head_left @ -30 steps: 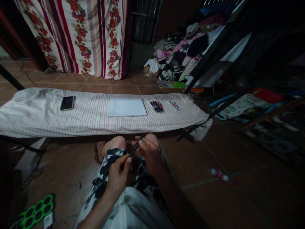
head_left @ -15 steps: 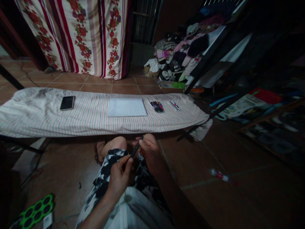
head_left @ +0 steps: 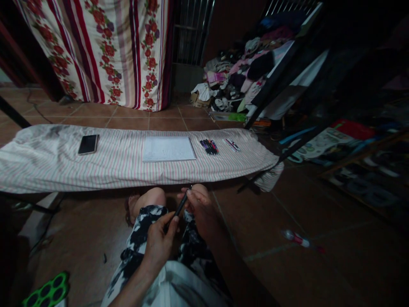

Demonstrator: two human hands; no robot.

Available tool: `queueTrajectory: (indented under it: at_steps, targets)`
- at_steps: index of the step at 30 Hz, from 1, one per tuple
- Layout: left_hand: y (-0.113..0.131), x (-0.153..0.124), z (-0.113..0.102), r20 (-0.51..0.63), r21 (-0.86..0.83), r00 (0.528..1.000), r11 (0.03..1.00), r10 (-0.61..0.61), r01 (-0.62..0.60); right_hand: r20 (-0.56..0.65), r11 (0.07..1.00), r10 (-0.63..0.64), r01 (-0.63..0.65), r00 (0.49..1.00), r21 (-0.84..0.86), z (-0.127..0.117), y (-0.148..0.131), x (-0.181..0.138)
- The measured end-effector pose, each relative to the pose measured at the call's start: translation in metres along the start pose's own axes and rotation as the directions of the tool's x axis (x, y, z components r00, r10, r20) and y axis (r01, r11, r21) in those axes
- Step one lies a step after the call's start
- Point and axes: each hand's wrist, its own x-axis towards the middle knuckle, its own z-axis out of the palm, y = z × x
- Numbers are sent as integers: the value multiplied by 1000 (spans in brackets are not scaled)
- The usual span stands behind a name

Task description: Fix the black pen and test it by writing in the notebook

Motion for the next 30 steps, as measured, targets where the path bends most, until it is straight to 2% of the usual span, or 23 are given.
queueTrajectory:
  at_steps: [4,7,9,11,13,14,15,17,20,24,27,30]
  targets:
    - [0,7,-1,-19,-83,999,996,-46,44,39,996,-12,16,999,-88,1,5,2]
    - [0,15,-4,-30,-151,994,984,-103,97,43,944,-154,160,987,-290,-2,16,1]
    - [-3,19,-5,-31,-153,992,981,-125,119,100,795,-340,343,935,-501,-5,23,0]
    - [-7,21,-4,-10,-122,992,985,-122,120,257,561,-481,520,838,-644,-7,27,-1]
    - [-12,23,-3,9,-65,995,993,-100,100,424,330,-531,640,734,-694,-9,30,0]
    - [-13,24,-3,8,-34,996,996,-86,86,483,243,-532,672,696,-700,-10,32,1]
    - [-13,25,-2,5,-3,997,997,-74,74,521,183,-526,688,672,-703,-11,33,3]
    - [-10,26,-1,4,57,999,997,-51,51,554,129,-521,701,649,-701,-12,35,7]
    - [3,28,-2,21,104,999,994,-26,23,538,133,-559,709,631,-692,-13,37,15]
    - [14,35,-5,66,8,997,999,-46,45,446,215,-630,695,636,-686,-17,35,28]
    - [6,52,-4,98,-12,991,996,-92,93,273,387,-683,652,678,-652,-21,31,40]
    - [-8,76,-3,77,-5,991,994,-111,112,42,646,-597,512,801,-566,-26,29,56]
